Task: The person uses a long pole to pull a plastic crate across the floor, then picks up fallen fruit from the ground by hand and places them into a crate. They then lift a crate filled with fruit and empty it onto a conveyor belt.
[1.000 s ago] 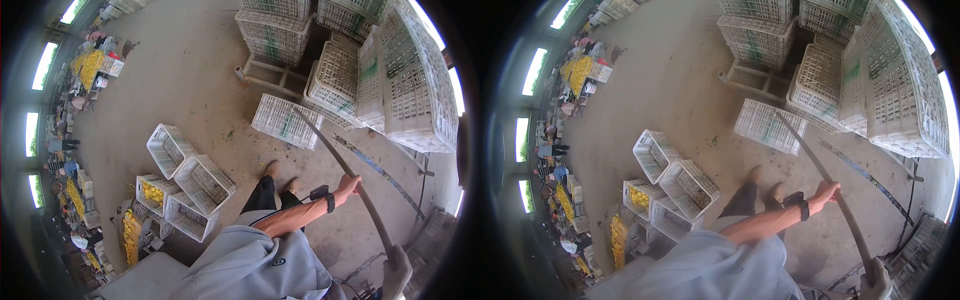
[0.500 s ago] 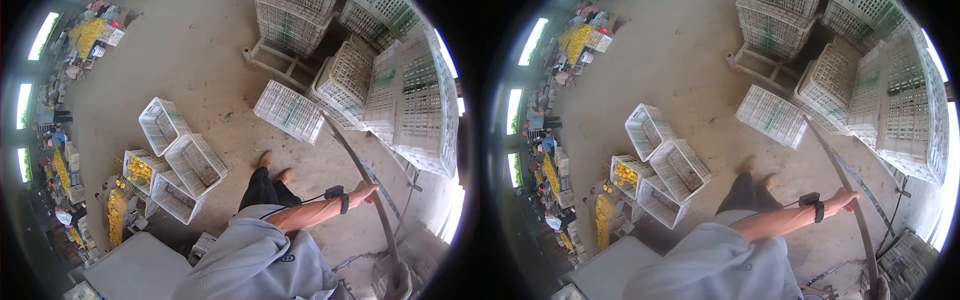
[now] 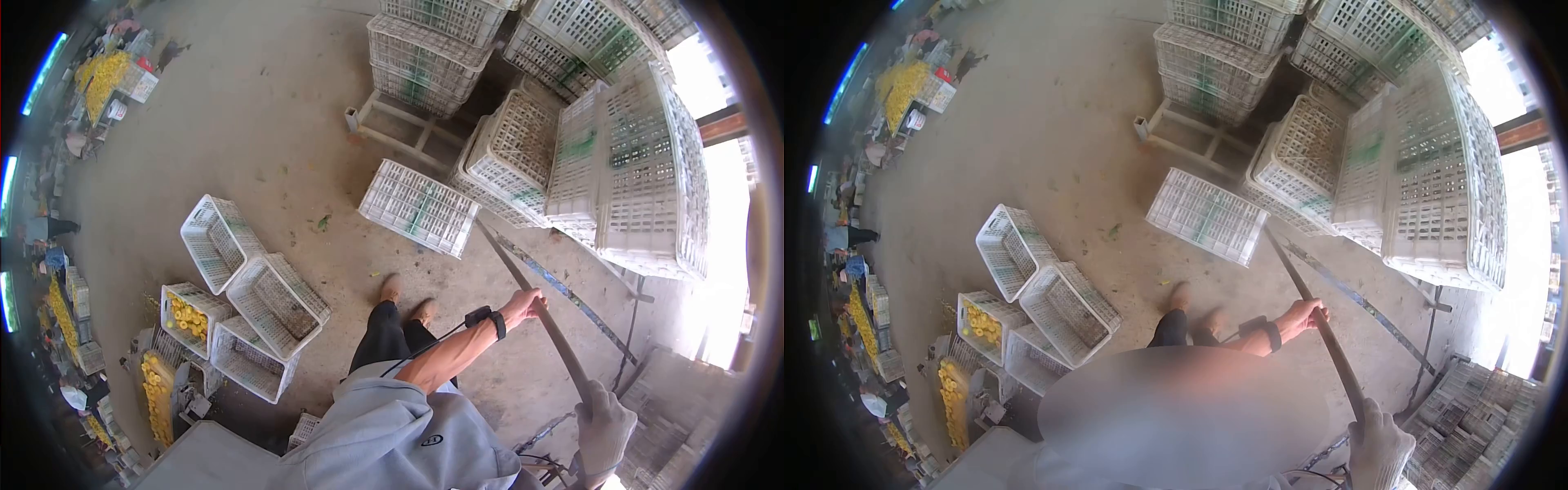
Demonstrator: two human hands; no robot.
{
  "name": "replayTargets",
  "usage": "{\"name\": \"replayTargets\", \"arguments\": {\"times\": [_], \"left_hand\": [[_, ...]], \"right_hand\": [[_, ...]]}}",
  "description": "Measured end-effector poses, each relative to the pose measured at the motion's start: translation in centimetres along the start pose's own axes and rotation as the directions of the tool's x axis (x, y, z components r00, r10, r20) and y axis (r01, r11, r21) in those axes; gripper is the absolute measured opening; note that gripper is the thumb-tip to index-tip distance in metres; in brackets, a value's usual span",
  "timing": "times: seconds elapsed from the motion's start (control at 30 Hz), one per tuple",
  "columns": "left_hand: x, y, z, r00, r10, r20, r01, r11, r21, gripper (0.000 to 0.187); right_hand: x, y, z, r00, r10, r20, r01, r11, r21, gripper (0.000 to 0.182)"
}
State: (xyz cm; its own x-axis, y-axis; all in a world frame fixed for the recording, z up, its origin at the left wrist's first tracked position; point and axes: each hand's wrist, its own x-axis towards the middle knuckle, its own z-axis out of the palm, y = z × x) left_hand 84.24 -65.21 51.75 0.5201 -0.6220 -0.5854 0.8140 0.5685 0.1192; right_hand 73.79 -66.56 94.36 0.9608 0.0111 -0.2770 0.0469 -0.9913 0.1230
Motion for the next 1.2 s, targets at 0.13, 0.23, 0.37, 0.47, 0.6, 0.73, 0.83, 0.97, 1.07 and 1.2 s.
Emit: {"name": "replayTargets", "arguments": {"times": [0.13, 0.23, 0.37, 0.47, 0.6, 0.73, 0.83, 0.97, 1.07, 1.2], "left_hand": [[-2.5, 1.9, -0.8, 1.000, -0.012, -0.011, 0.012, 0.998, -0.061, 0.016], [-4.2, 3.7, -2.6, 0.999, 0.047, -0.015, -0.047, 0.998, -0.049, 0.015], [-6.2, 5.7, -5.4, 0.982, 0.150, -0.114, -0.153, 0.988, -0.024, 0.018], [-7.5, 6.4, -8.7, 0.960, 0.237, -0.148, -0.244, 0.969, -0.036, 0.019], [-10.4, 8.0, -12.8, 0.881, 0.376, -0.287, -0.385, 0.923, 0.028, 0.020], [-13.3, 5.9, -17.3, 0.797, 0.429, -0.425, -0.417, 0.900, 0.125, 0.022], [-17.6, 2.5, -18.3, 0.770, 0.460, -0.442, -0.441, 0.884, 0.153, 0.021], [-25.6, -3.9, -16.2, 0.767, 0.489, -0.414, -0.527, 0.850, 0.027, 0.020], [-29.4, -7.4, -18.6, 0.705, 0.477, -0.525, -0.597, 0.799, -0.076, 0.022], [-35.3, -10.6, -24.5, 0.566, 0.423, -0.707, -0.708, 0.689, -0.155, 0.025]], "right_hand": [[0.2, -0.6, -0.1, 0.999, -0.040, 0.020, 0.041, 0.999, -0.018, 0.041], [0.5, -2.3, -0.4, 0.997, -0.064, 0.031, 0.063, 0.998, 0.004, 0.042], [1.1, -3.5, 0.5, 0.991, -0.131, 0.021, 0.130, 0.990, 0.048, 0.043], [1.2, -4.2, 1.7, 0.980, -0.200, 0.010, 0.198, 0.974, 0.106, 0.043], [1.7, -4.3, 5.5, 0.959, -0.279, 0.051, 0.267, 0.949, 0.166, 0.049], [0.4, -4.0, 11.7, 0.918, -0.395, -0.041, 0.391, 0.882, 0.263, 0.047], [-2.4, -1.6, 12.4, 0.910, -0.414, 0.021, 0.393, 0.879, 0.271, 0.048], [-4.2, 2.5, 11.6, 0.943, -0.309, 0.124, 0.218, 0.855, 0.471, 0.044], [-3.5, 3.0, 13.6, 0.889, -0.359, 0.283, 0.167, 0.831, 0.530, 0.045], [-3.4, -3.3, 18.1, 0.719, -0.512, 0.470, 0.143, 0.770, 0.621, 0.044]]}}
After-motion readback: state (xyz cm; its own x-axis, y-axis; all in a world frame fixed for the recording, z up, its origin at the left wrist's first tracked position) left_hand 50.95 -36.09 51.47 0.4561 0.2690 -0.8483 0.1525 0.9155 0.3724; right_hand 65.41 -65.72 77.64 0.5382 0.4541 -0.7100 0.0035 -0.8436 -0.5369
